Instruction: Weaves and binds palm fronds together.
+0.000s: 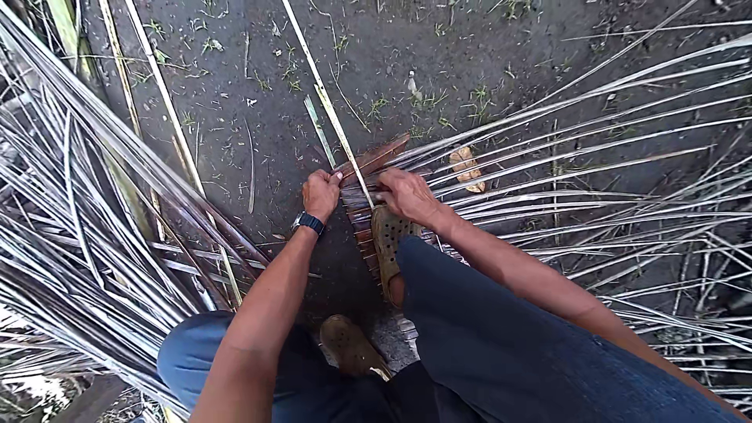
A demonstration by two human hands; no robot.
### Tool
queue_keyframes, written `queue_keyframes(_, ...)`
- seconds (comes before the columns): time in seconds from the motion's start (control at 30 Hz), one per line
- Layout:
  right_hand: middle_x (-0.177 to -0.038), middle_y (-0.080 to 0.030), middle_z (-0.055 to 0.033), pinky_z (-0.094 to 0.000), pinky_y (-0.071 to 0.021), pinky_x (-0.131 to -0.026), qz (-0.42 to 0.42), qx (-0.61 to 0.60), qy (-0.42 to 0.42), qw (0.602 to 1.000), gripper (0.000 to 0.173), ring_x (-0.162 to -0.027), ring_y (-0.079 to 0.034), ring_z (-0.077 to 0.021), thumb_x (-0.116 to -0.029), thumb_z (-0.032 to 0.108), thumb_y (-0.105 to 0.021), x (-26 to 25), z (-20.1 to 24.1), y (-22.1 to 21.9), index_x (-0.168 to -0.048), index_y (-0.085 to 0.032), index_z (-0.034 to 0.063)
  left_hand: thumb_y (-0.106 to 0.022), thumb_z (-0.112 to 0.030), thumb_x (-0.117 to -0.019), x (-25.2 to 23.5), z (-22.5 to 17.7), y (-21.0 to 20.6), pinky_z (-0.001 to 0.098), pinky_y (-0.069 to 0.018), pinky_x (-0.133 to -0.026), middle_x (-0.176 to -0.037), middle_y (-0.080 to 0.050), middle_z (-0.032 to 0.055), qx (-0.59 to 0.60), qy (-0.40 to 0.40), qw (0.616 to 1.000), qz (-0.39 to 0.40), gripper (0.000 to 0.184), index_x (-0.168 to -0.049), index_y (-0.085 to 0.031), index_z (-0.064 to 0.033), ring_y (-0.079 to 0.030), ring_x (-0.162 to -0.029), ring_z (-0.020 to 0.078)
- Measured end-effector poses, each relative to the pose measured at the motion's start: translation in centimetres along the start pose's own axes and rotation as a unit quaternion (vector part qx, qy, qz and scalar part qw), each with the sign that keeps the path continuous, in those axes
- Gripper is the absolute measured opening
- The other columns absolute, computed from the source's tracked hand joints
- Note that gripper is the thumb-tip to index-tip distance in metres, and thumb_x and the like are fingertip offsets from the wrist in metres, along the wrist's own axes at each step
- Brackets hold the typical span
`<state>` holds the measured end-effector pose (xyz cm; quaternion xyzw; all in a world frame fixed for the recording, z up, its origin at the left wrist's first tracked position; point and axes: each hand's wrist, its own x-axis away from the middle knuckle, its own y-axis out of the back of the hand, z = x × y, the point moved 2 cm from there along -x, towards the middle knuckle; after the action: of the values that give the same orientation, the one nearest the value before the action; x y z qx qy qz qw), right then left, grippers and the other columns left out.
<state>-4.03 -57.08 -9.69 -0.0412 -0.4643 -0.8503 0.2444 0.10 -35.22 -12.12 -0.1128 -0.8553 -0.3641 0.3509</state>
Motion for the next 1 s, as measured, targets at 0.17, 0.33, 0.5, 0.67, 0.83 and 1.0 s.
queue_keyframes(0.17, -0.099, -0.065, -0.0219, -0.0568, -0.0558, -0.063, -0.011, 0.121, 0.045, 0.992, 0.017, -0.077, -0.068, -0.0416, -0.1019, 0.015, -0.057, 0.6, -2.9, -0.3, -0.099, -0.066, 0.0014, -0.060, -0.043, -0.1031, 0.6, -0.6, -0.3, 0.0611, -0.0539, -0.085, -0.096, -0.071, 0.0201, -0.043, -0.011, 0.999, -0.014, 0.041, -0.106, -0.067, -0.0028, -0.069, -0.096, 0.0386)
queue_keyframes(0.33, -0.100, -0.062, -0.0205, -0.0517, -0.0581, -0.072, -0.011, 0.119, 0.061, 0.991, 0.009, -0.088, -0.068, -0.0391, -0.0983, 0.006, -0.058, 1.0, -1.7, 0.0, -0.098, -0.066, 0.0008, -0.056, -0.046, -0.1042, 1.0, -0.7, -0.4, 0.0617, -0.0541, -0.086, -0.098, -0.071, 0.0201, -0.084, -0.012, 0.996, -0.018, 0.043, -0.109, -0.066, -0.0041, -0.069, -0.100, 0.0393)
queue_keyframes(0.5, -0.100, -0.063, -0.0232, -0.0528, -0.0573, -0.082, -0.026, 0.123, 0.066, 0.990, 0.016, -0.098, -0.067, -0.0411, -0.1013, 0.009, -0.056, 0.4, -3.9, 0.1, -0.095, -0.066, -0.0025, -0.053, -0.047, -0.1058, 1.4, -1.0, -1.1, 0.0609, -0.0542, -0.086, -0.098, -0.071, 0.0206, -0.105, -0.002, 0.994, -0.044, 0.044, -0.111, -0.064, -0.0044, -0.070, -0.102, 0.0395)
queue_keyframes(0.67, -0.109, -0.062, -0.0264, -0.0599, -0.0564, -0.074, 0.061, 0.194, -0.038, 0.978, 0.010, -0.102, -0.065, -0.0475, -0.0893, -0.002, -0.065, -0.1, 0.4, 1.5, -0.099, -0.067, -0.0035, -0.050, -0.044, -0.1071, 1.8, -0.8, -0.3, 0.0607, -0.0554, -0.088, -0.100, -0.072, 0.0194, -0.092, -0.045, 0.995, -0.017, 0.043, -0.115, -0.066, -0.0048, -0.071, -0.102, 0.0381)
queue_keyframes(0.83, -0.107, -0.064, -0.0298, -0.0628, -0.0515, -0.082, 0.104, 0.209, -0.037, 0.972, 0.017, -0.106, -0.062, -0.0503, -0.0916, -0.003, -0.062, 3.0, 8.6, 1.0, -0.108, -0.065, -0.0063, -0.051, -0.036, -0.1072, 3.3, 3.7, 5.9, 0.0635, -0.0548, -0.090, -0.107, -0.073, 0.0194, -0.107, -0.061, 0.992, -0.036, 0.038, -0.121, -0.068, -0.0060, -0.070, -0.104, 0.0389)
queue_keyframes(1.0, -0.088, -0.067, -0.0237, -0.0577, -0.0537, -0.073, 0.077, 0.232, 0.066, 0.967, 0.013, -0.087, -0.068, -0.0455, -0.0887, -0.005, -0.065, 6.5, 13.3, 5.4, -0.102, -0.067, -0.0028, -0.052, -0.044, -0.1044, 5.0, 11.4, 16.4, 0.0713, -0.0503, -0.091, -0.116, -0.068, 0.0300, -0.222, 0.144, 0.959, -0.101, 0.049, -0.121, -0.067, -0.0003, -0.065, -0.113, 0.0498)
